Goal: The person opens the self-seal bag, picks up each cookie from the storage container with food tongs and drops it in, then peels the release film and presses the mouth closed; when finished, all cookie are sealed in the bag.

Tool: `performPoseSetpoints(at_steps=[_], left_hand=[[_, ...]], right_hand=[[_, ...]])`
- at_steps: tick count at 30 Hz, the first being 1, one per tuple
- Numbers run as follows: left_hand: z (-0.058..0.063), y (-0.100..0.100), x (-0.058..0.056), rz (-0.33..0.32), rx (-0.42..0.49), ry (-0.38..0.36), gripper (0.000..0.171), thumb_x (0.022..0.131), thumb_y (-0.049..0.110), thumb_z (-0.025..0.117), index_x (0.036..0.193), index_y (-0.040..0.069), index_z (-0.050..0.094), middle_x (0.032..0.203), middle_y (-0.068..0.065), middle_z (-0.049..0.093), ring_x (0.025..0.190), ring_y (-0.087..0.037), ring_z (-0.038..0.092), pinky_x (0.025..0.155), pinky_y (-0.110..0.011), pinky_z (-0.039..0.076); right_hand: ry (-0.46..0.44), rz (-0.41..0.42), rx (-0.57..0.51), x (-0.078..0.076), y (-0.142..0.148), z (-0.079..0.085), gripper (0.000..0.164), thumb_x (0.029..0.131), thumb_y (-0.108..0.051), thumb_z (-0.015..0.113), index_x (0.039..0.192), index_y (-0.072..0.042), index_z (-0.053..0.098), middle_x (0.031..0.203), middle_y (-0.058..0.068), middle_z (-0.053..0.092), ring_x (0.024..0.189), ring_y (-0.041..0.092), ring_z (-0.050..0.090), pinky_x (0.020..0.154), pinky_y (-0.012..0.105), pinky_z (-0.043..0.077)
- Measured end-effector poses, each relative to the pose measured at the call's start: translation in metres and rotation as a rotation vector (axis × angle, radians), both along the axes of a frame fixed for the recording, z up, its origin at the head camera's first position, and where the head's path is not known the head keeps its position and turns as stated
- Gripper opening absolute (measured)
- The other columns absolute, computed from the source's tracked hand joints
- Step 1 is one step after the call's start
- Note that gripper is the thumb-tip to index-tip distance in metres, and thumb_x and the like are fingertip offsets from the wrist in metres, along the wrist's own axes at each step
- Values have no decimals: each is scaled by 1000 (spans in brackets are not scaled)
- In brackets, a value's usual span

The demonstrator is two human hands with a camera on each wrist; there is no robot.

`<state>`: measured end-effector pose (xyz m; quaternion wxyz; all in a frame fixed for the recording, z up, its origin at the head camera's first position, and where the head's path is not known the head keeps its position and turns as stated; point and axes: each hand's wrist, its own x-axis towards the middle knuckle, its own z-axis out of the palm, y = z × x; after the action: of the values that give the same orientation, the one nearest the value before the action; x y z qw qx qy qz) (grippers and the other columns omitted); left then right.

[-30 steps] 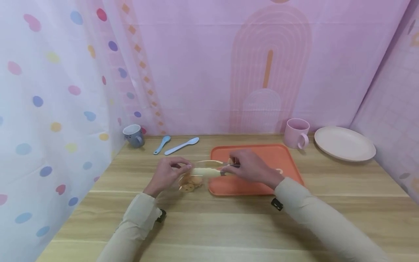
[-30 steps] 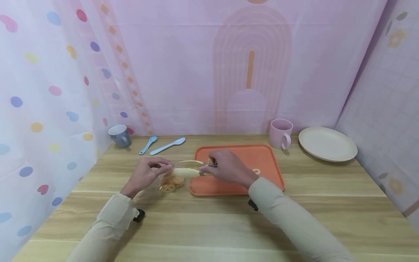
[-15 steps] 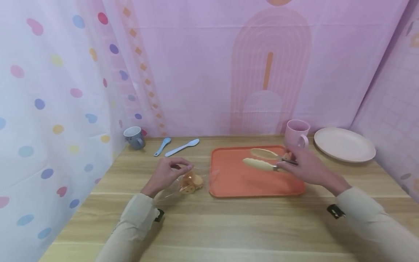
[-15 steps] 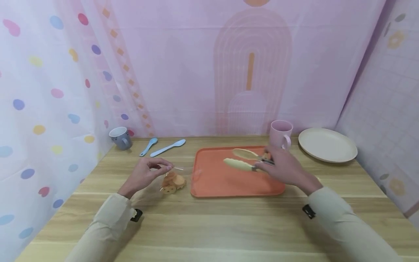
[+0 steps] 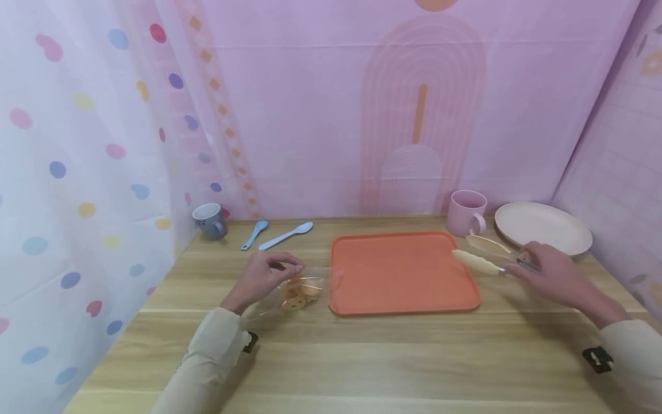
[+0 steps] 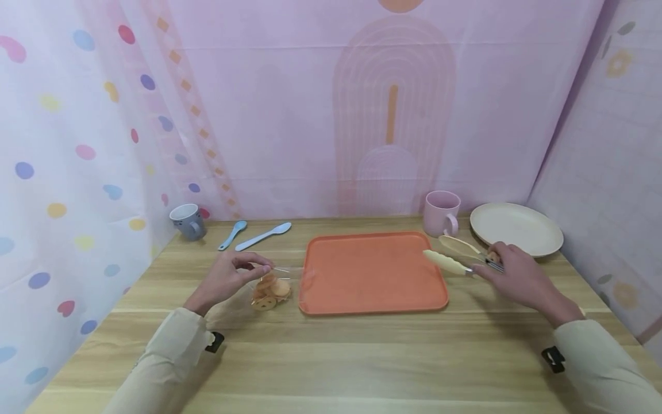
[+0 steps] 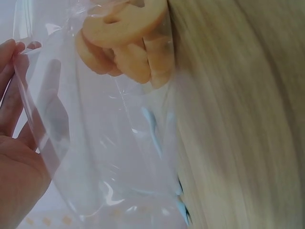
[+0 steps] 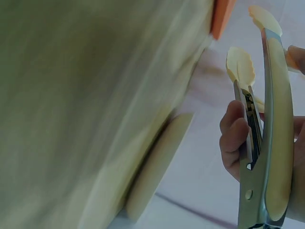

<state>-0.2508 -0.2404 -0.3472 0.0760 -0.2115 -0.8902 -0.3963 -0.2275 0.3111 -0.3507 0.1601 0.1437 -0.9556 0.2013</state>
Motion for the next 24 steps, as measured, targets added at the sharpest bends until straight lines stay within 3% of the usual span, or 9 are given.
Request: performPoseSetpoints(at_steps=[5, 8, 14, 20, 24], left_hand=[[3, 0, 1, -1, -9, 0, 11, 90, 19, 75, 95, 10, 80, 97, -3, 79, 90, -19, 71, 76, -24, 56], [3, 0, 0, -4, -19, 1, 10, 90, 19, 75, 95, 10, 80, 97, -2, 79, 91, -17, 71, 77, -24, 57], [3, 0, -1, -19, -39, -4, 9, 91, 19, 75, 95, 13, 80, 98, -1, 79, 95, -16, 70, 79, -26, 58], [5, -4, 0, -37, -52, -8, 7, 91, 17, 74, 95, 15, 80, 98, 0, 79, 99, -19, 71, 81, -28, 58], [5, -7, 1, -43, -55, -4, 8, 91, 17, 74, 96, 13, 80, 98, 0, 79, 98, -18, 71, 80, -25, 58]], right_hand=[[3, 25, -8, 3, 24, -9, 26, 91, -24, 72, 94, -1, 61, 74, 0, 49, 67, 0, 38, 58, 24, 34], [-16, 37, -2, 3, 33, -13, 26, 91, -21, 71, 95, 4, 62, 76, 1, 54, 66, -2, 39, 58, 23, 36], [-86, 38, 43, 3, 40, -18, 36, 91, -23, 72, 100, 10, 59, 82, 12, 62, 72, 11, 52, 61, 28, 43], [-156, 33, 114, 2, 38, -17, 36, 91, -26, 73, 100, 6, 57, 75, 3, 57, 67, 8, 46, 59, 26, 40], [-151, 12, 233, 5, 31, -8, 46, 89, -27, 75, 106, 8, 53, 76, 10, 57, 66, 18, 52, 58, 35, 44]])
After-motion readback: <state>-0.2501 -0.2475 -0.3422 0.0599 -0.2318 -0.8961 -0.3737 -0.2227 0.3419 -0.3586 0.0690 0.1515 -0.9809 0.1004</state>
